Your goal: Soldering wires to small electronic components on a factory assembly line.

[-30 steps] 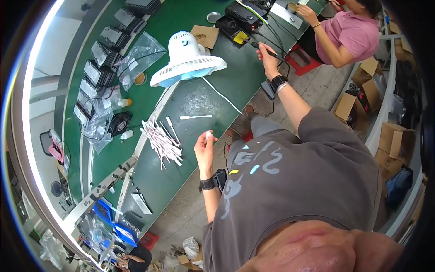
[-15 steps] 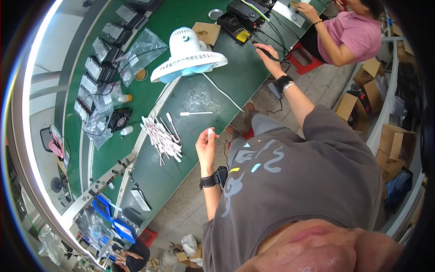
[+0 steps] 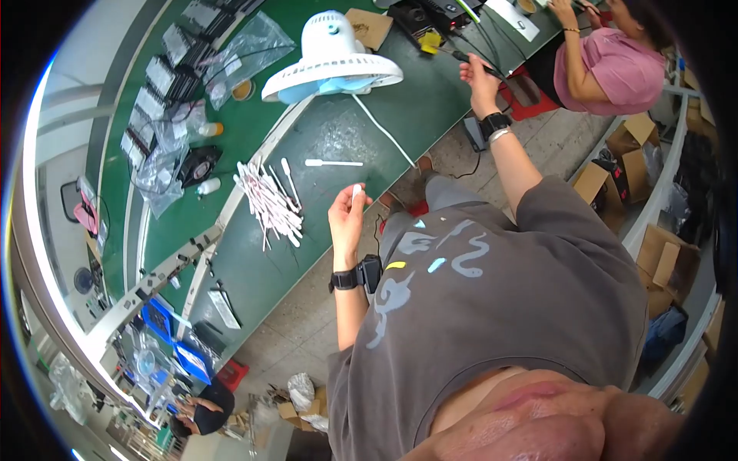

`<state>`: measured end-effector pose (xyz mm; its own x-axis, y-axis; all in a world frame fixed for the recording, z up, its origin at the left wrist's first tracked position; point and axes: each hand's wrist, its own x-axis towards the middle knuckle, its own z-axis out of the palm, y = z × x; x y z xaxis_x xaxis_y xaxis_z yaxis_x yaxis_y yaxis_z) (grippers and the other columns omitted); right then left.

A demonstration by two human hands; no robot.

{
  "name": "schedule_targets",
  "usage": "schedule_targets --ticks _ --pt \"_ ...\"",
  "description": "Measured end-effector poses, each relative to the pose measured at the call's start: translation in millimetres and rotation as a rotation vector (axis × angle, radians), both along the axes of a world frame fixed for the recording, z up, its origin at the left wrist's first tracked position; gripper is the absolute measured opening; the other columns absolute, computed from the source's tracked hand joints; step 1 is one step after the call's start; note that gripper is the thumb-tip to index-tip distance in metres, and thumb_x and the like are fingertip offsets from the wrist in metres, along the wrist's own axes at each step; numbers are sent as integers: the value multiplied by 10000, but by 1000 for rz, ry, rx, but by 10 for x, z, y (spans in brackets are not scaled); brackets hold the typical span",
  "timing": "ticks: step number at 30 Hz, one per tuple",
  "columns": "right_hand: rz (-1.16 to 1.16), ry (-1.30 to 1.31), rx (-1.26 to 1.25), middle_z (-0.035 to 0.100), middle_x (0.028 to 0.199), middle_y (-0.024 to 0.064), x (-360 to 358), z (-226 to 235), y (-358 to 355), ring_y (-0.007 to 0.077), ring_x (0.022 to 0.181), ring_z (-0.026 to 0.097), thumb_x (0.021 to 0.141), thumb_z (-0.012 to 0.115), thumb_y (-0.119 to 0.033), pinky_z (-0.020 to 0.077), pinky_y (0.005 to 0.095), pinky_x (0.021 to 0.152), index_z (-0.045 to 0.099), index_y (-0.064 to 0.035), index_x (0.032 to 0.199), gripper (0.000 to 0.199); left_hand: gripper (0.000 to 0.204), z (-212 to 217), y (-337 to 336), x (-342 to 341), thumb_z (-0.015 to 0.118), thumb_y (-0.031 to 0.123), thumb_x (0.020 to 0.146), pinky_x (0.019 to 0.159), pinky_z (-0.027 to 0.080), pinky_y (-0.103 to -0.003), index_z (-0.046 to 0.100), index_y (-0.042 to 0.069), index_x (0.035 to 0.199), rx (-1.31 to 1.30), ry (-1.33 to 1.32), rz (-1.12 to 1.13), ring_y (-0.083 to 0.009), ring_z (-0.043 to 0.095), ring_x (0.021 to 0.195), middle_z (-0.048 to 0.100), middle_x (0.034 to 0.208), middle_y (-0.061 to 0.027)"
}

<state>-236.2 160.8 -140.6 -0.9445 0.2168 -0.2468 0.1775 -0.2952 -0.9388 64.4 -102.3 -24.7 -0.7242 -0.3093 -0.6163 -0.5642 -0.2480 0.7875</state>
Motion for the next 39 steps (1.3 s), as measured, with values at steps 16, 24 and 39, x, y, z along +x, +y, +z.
schedule_targets --ticks 16,24,39 --pt "144 138 195 687 822 114 -182 -37 -16 146 645 624 908 618 -235 505 257 596 638 6 974 251 313 236 -179 -36 456 205 987 473 341 -202 553 -8 1194 552 178 243 -54 437 569 635 926 -70" --pt "72 132 110 657 776 82 -234 138 -86 140 628 590 922 601 -216 480 247 607 634 -17 981 210 330 148 -174 -61 441 208 990 533 416 -214 528 -15 1216 589 209 297 -72 502 622 643 992 -95" --pt "504 -328 -336 319 582 -78 1140 1343 -567 51 504 290 932 586 -171 293 238 520 562 -72 796 170 290 234 -103 -64 603 234 930 450 255 -160 620 30 1136 310 97 5 -1 334 515 648 830 0"
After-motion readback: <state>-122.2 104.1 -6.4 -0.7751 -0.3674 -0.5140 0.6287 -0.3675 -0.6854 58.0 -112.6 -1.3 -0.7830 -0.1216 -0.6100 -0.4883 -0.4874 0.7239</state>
